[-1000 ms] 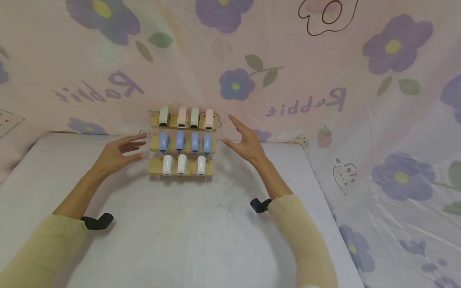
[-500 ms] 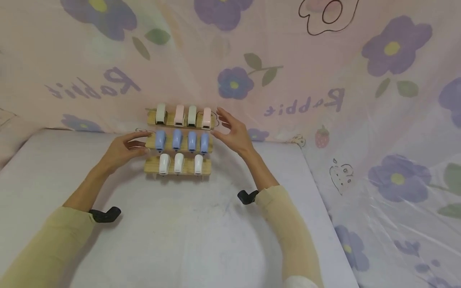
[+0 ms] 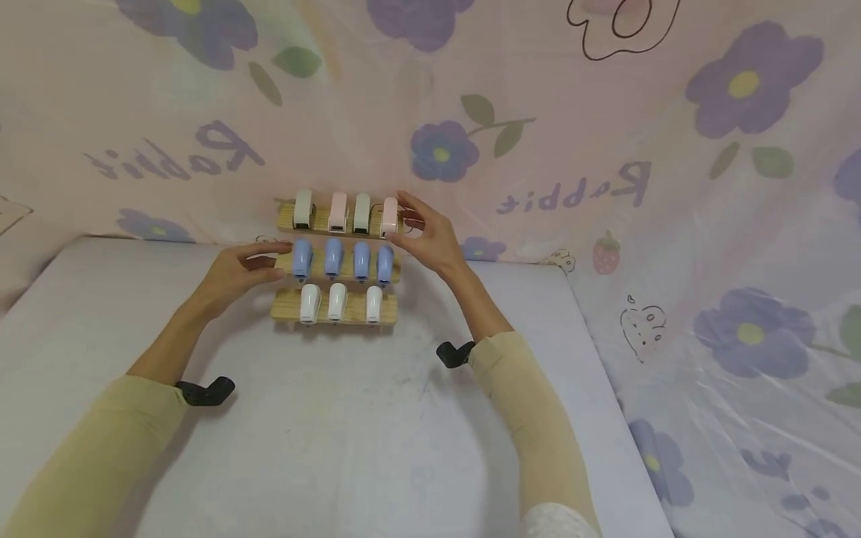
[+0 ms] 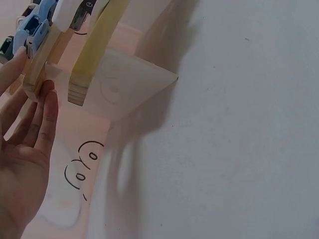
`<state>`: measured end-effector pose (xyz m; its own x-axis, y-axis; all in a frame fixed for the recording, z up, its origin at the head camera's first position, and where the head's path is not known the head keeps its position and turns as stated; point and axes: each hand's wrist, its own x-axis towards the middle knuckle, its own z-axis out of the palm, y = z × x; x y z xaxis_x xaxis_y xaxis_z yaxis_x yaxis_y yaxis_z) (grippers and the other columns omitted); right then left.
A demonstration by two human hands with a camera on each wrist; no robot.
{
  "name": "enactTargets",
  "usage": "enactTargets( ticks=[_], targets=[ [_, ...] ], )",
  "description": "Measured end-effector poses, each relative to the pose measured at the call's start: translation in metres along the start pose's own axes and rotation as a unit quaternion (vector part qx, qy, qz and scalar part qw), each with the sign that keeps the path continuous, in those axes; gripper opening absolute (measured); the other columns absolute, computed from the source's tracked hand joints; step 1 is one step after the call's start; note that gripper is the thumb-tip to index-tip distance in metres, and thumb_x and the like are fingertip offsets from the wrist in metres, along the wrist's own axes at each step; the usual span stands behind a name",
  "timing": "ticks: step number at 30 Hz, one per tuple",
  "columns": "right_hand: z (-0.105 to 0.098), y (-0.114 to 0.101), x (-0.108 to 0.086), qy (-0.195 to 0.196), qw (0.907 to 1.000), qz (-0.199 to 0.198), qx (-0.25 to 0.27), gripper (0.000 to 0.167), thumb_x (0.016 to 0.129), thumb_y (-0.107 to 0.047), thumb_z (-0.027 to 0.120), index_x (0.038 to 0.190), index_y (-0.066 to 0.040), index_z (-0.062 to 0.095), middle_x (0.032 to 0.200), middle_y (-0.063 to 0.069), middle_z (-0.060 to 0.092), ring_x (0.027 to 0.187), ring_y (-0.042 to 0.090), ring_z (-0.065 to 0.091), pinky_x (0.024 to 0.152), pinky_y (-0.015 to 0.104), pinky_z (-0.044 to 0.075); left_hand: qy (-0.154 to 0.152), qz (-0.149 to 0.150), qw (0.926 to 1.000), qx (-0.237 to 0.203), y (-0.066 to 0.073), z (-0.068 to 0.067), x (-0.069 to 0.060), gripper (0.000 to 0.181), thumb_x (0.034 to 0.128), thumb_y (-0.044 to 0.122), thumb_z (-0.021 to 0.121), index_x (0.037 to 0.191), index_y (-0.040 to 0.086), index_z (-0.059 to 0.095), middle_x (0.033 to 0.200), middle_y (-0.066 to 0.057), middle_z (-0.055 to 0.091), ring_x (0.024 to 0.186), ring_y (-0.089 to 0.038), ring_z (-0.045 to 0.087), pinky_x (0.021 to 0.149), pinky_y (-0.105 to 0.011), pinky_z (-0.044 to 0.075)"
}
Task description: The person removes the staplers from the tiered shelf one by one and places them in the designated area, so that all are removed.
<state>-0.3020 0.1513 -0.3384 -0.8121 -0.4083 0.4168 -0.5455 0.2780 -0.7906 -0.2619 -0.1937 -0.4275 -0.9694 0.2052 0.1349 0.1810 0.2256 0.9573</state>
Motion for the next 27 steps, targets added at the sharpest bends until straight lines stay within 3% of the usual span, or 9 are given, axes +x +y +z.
enactTargets(
  ticks=[8, 19, 27],
  targets=[
    [0.0013, -0.0025, 0.0026, -0.006, 0.9998, 0.013, -0.016, 0.069, 0.084, 0.003, 0.076, 0.145, 0.008, 0.043, 0.134, 0.03, 0.055, 0.121, 0.043, 0.054, 0.105, 0.055, 0.041, -0.002, 0.014, 0.9999, -0.003, -0.0034, 0.0049, 0.0037, 0.048, 0.0868, 0.012, 0.079, 0.131, 0.002, 0.063, 0.135, -0.009, 0.059, 0.124, -0.027, 0.055, 0.106, -0.028, 0.042],
    [0.0001, -0.0035, 0.0071, -0.01, 0.9993, 0.029, -0.021, 0.064, 0.084, 0.004, 0.076, 0.141, 0.01, 0.047, 0.13, 0.029, 0.058, 0.117, 0.041, 0.056, 0.102, 0.055, 0.044, 0.008, 0.007, 0.9992, -0.039, -0.004, 0.0099, 0.0054, 0.05, 0.0893, 0.007, 0.075, 0.136, 0.0, 0.058, 0.139, -0.011, 0.055, 0.131, -0.027, 0.048, 0.113, -0.037, 0.035],
    [-0.002, -0.0033, 0.0084, -0.019, 0.9993, 0.031, -0.007, 0.066, 0.083, 0.005, 0.076, 0.141, 0.01, 0.046, 0.134, 0.029, 0.055, 0.118, 0.043, 0.056, 0.102, 0.056, 0.043, 0.004, -0.007, 0.9994, -0.035, -0.0051, 0.0084, 0.0032, 0.05, 0.0901, 0.012, 0.075, 0.137, 0.003, 0.058, 0.14, -0.01, 0.054, 0.129, -0.026, 0.05, 0.106, -0.025, 0.04]
  ],
)
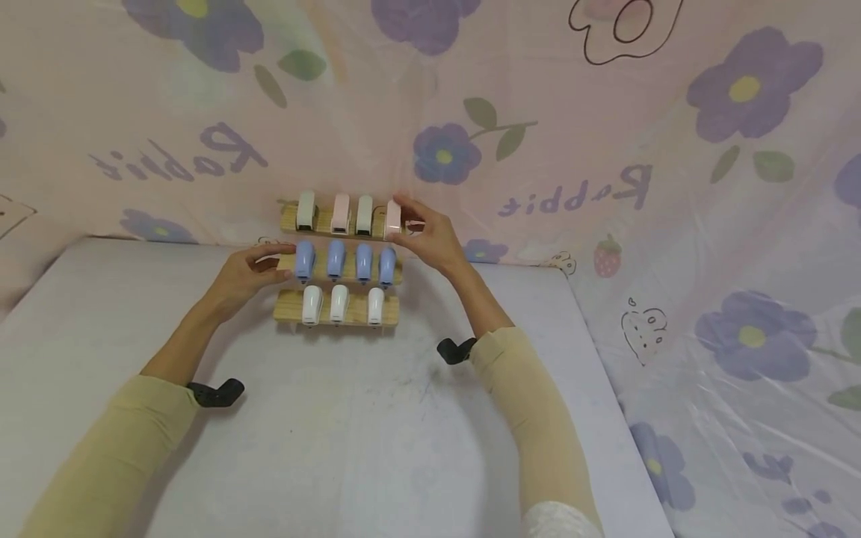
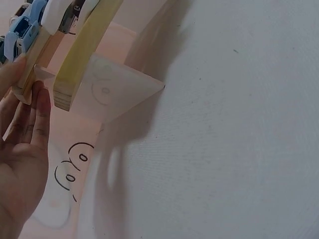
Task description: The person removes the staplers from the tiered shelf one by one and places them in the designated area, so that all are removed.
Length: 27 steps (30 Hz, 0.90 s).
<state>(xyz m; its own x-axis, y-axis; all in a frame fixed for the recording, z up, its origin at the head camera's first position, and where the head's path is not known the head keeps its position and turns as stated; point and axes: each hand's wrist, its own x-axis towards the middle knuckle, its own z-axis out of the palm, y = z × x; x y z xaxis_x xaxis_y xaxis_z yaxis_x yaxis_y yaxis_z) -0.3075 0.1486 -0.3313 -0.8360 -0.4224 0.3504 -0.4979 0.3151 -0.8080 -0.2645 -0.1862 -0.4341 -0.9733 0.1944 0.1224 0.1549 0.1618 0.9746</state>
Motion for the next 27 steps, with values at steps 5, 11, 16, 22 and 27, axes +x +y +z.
enactTargets(
  ticks=[5, 11, 16, 22, 27],
  targets=[
    [-0.002, 0.002, -0.003, -0.003, 0.9999, 0.004, 0.011, 0.066, 0.084, 0.008, 0.075, 0.142, 0.011, 0.044, 0.134, 0.031, 0.054, 0.12, 0.044, 0.055, 0.103, 0.057, 0.042, -0.004, -0.007, 0.9999, 0.006, -0.001, -0.003, -0.002, 0.052, 0.0898, 0.014, 0.076, 0.138, 0.005, 0.058, 0.142, -0.009, 0.053, 0.125, -0.024, 0.052, 0.096, -0.018, 0.045],
    [-0.011, 0.004, -0.01, 0.0, 1.0, 0.003, 0.0, 0.065, 0.085, 0.006, 0.074, 0.143, 0.01, 0.044, 0.134, 0.031, 0.054, 0.121, 0.044, 0.054, 0.104, 0.056, 0.042, -0.009, -0.009, 0.9999, 0.005, 0.0, -0.002, -0.003, 0.054, 0.0895, 0.014, 0.076, 0.139, 0.006, 0.057, 0.146, -0.009, 0.049, 0.129, -0.027, 0.049, 0.096, -0.019, 0.046],
    [-0.02, 0.008, -0.019, 0.005, 0.9999, 0.014, 0.001, 0.066, 0.085, 0.006, 0.074, 0.143, 0.01, 0.044, 0.135, 0.031, 0.053, 0.122, 0.045, 0.054, 0.104, 0.056, 0.042, -0.012, -0.01, 0.9997, 0.016, -0.002, 0.002, -0.001, 0.054, 0.0883, 0.017, 0.078, 0.139, 0.009, 0.059, 0.145, -0.008, 0.05, 0.131, -0.029, 0.048, 0.102, -0.026, 0.045],
    [-0.028, 0.013, -0.025, 0.008, 0.9996, 0.027, -0.002, 0.068, 0.084, 0.007, 0.075, 0.144, 0.01, 0.043, 0.133, 0.032, 0.053, 0.121, 0.046, 0.054, 0.104, 0.056, 0.041, -0.01, -0.016, 0.9997, 0.018, -0.005, -0.001, 0.0, 0.053, 0.088, 0.02, 0.078, 0.137, 0.012, 0.061, 0.147, -0.002, 0.047, 0.125, -0.025, 0.052, 0.095, -0.022, 0.048],
    [-0.036, 0.017, -0.031, 0.003, 0.9983, 0.058, 0.001, 0.072, 0.084, 0.006, 0.075, 0.147, 0.006, 0.04, 0.135, 0.029, 0.051, 0.123, 0.043, 0.052, 0.106, 0.053, 0.041, -0.016, -0.017, 0.9997, 0.005, -0.005, -0.003, -0.001, 0.051, 0.0888, 0.017, 0.077, 0.137, 0.011, 0.06, 0.149, -0.002, 0.045, 0.121, -0.021, 0.055, 0.09, -0.02, 0.05]
  ],
)
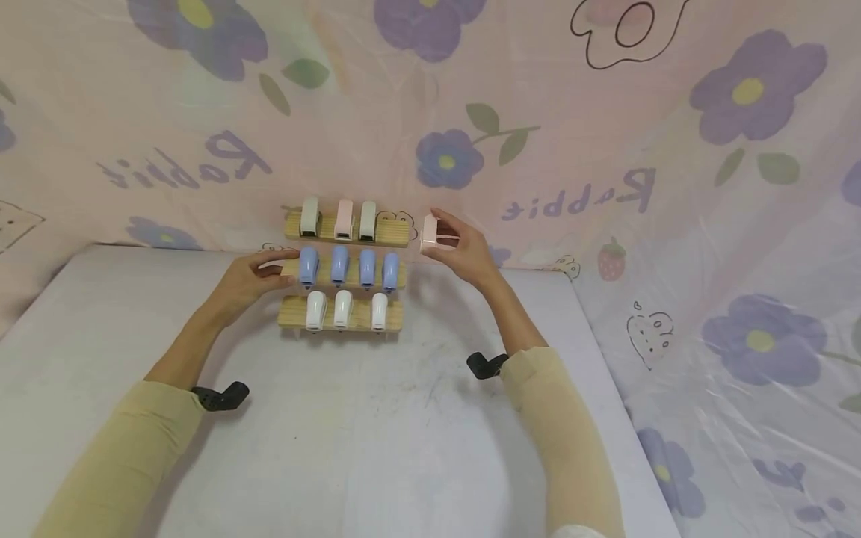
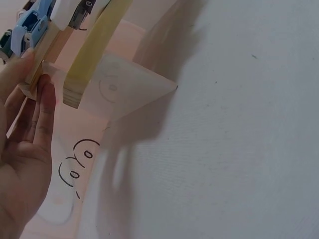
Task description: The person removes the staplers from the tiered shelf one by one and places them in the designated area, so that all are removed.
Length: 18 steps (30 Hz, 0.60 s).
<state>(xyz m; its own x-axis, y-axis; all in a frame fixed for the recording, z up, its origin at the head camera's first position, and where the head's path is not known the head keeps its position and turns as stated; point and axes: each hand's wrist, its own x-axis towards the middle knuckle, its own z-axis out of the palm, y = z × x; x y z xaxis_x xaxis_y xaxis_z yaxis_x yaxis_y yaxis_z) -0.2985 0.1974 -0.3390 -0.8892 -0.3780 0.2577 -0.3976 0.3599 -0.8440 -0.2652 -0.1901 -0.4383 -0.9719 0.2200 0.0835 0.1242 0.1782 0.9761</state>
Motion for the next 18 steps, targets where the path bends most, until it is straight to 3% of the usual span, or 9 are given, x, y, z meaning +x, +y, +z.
enactTargets(
  ticks=[9, 18],
  targets=[
    [-0.007, 0.014, -0.011, -0.012, 0.9992, 0.032, -0.022, 0.07, 0.086, 0.002, 0.075, 0.147, 0.004, 0.041, 0.134, 0.028, 0.052, 0.122, 0.043, 0.053, 0.102, 0.051, 0.045, -0.011, 0.008, 0.9989, -0.045, -0.002, 0.001, -0.001, 0.052, 0.0912, 0.01, 0.073, 0.14, 0.005, 0.055, 0.145, -0.008, 0.045, 0.11, -0.014, 0.059, 0.086, -0.021, 0.053],
    [-0.007, 0.029, -0.021, -0.028, 0.9983, 0.047, -0.018, 0.07, 0.086, 0.003, 0.074, 0.148, 0.004, 0.04, 0.135, 0.029, 0.052, 0.123, 0.044, 0.053, 0.103, 0.053, 0.044, -0.015, 0.002, 0.9993, -0.033, 0.004, 0.002, -0.002, 0.055, 0.0917, 0.012, 0.073, 0.142, 0.004, 0.052, 0.147, -0.01, 0.042, 0.111, -0.014, 0.058, 0.086, -0.02, 0.052]
  ],
)
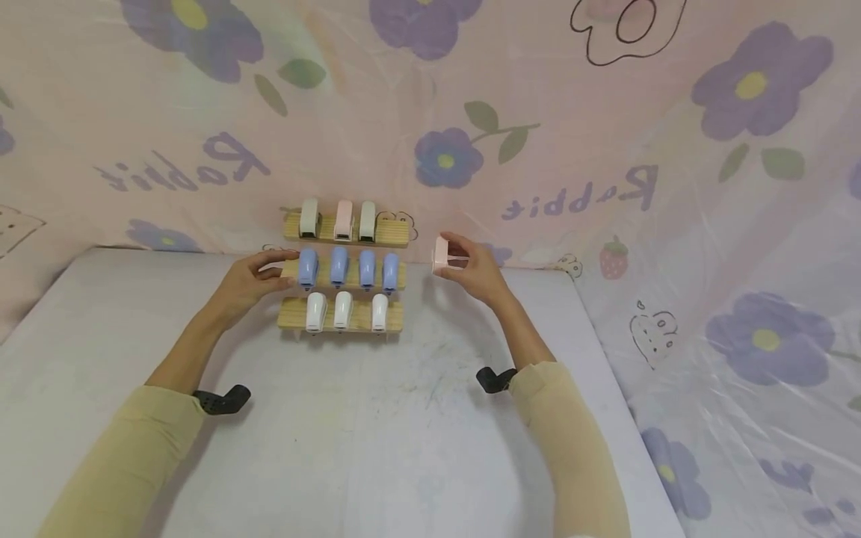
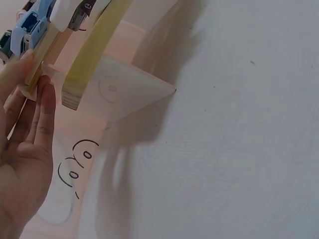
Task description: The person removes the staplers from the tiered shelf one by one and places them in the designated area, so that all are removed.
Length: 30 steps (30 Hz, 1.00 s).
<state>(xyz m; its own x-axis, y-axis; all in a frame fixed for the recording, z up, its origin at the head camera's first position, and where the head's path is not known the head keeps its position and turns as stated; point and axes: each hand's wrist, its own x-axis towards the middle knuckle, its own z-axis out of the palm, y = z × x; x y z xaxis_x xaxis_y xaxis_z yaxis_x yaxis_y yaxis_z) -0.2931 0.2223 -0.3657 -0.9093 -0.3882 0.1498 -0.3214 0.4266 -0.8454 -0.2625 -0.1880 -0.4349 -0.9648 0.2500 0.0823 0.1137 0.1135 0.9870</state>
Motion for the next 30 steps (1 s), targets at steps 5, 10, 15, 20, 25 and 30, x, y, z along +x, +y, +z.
enactTargets(
  ticks=[5, 10, 15, 20, 25, 30],
  targets=[
    [0.002, 0.008, -0.003, 0.001, 1.0, 0.006, -0.006, 0.07, 0.087, 0.003, 0.074, 0.148, 0.004, 0.04, 0.136, 0.029, 0.052, 0.123, 0.045, 0.053, 0.101, 0.051, 0.046, -0.003, -0.003, 1.0, -0.009, 0.002, 0.0, 0.001, 0.055, 0.0918, 0.009, 0.072, 0.142, 0.003, 0.051, 0.147, -0.01, 0.042, 0.11, -0.014, 0.059, 0.086, -0.021, 0.053],
    [0.006, 0.015, -0.005, 0.003, 0.9999, 0.005, -0.014, 0.069, 0.086, 0.003, 0.074, 0.147, 0.005, 0.041, 0.135, 0.03, 0.051, 0.123, 0.046, 0.053, 0.102, 0.054, 0.045, 0.0, -0.003, 1.0, -0.01, 0.002, -0.001, 0.003, 0.055, 0.0913, 0.009, 0.073, 0.142, 0.004, 0.052, 0.146, -0.011, 0.043, 0.108, -0.013, 0.06, 0.085, -0.021, 0.053],
    [0.011, 0.035, -0.007, 0.0, 0.9997, 0.021, -0.012, 0.071, 0.086, 0.001, 0.075, 0.149, 0.002, 0.04, 0.137, 0.028, 0.051, 0.125, 0.045, 0.052, 0.102, 0.053, 0.045, -0.003, -0.005, 0.9999, -0.014, 0.002, -0.001, 0.004, 0.055, 0.0907, 0.008, 0.073, 0.141, 0.002, 0.052, 0.148, -0.013, 0.043, 0.109, -0.013, 0.06, 0.086, -0.021, 0.053],
    [0.014, 0.067, -0.004, 0.0, 0.9992, 0.038, -0.015, 0.073, 0.087, -0.006, 0.077, 0.151, -0.007, 0.041, 0.14, 0.022, 0.051, 0.126, 0.039, 0.053, 0.102, 0.046, 0.047, -0.007, -0.01, 0.9997, -0.021, 0.001, -0.001, 0.004, 0.055, 0.091, 0.006, 0.073, 0.141, 0.001, 0.051, 0.148, -0.013, 0.043, 0.11, -0.014, 0.06, 0.087, -0.021, 0.052],
    [0.017, 0.079, -0.003, 0.008, 0.9991, 0.036, -0.022, 0.073, 0.086, -0.008, 0.079, 0.15, -0.01, 0.043, 0.138, 0.02, 0.053, 0.124, 0.035, 0.055, 0.101, 0.042, 0.049, -0.007, -0.002, 0.9998, -0.021, -0.001, 0.0, 0.004, 0.054, 0.0911, 0.007, 0.073, 0.141, 0.001, 0.052, 0.147, -0.013, 0.043, 0.11, -0.015, 0.06, 0.088, -0.021, 0.052],
    [0.021, 0.085, -0.002, 0.007, 0.9983, 0.05, -0.029, 0.073, 0.085, -0.007, 0.079, 0.149, -0.009, 0.044, 0.137, 0.02, 0.054, 0.123, 0.035, 0.057, 0.099, 0.04, 0.05, -0.004, 0.003, 0.9997, -0.024, -0.002, 0.0, 0.003, 0.054, 0.0912, 0.006, 0.072, 0.141, 0.0, 0.051, 0.147, -0.014, 0.042, 0.11, -0.014, 0.06, 0.088, -0.021, 0.052]
  ],
)
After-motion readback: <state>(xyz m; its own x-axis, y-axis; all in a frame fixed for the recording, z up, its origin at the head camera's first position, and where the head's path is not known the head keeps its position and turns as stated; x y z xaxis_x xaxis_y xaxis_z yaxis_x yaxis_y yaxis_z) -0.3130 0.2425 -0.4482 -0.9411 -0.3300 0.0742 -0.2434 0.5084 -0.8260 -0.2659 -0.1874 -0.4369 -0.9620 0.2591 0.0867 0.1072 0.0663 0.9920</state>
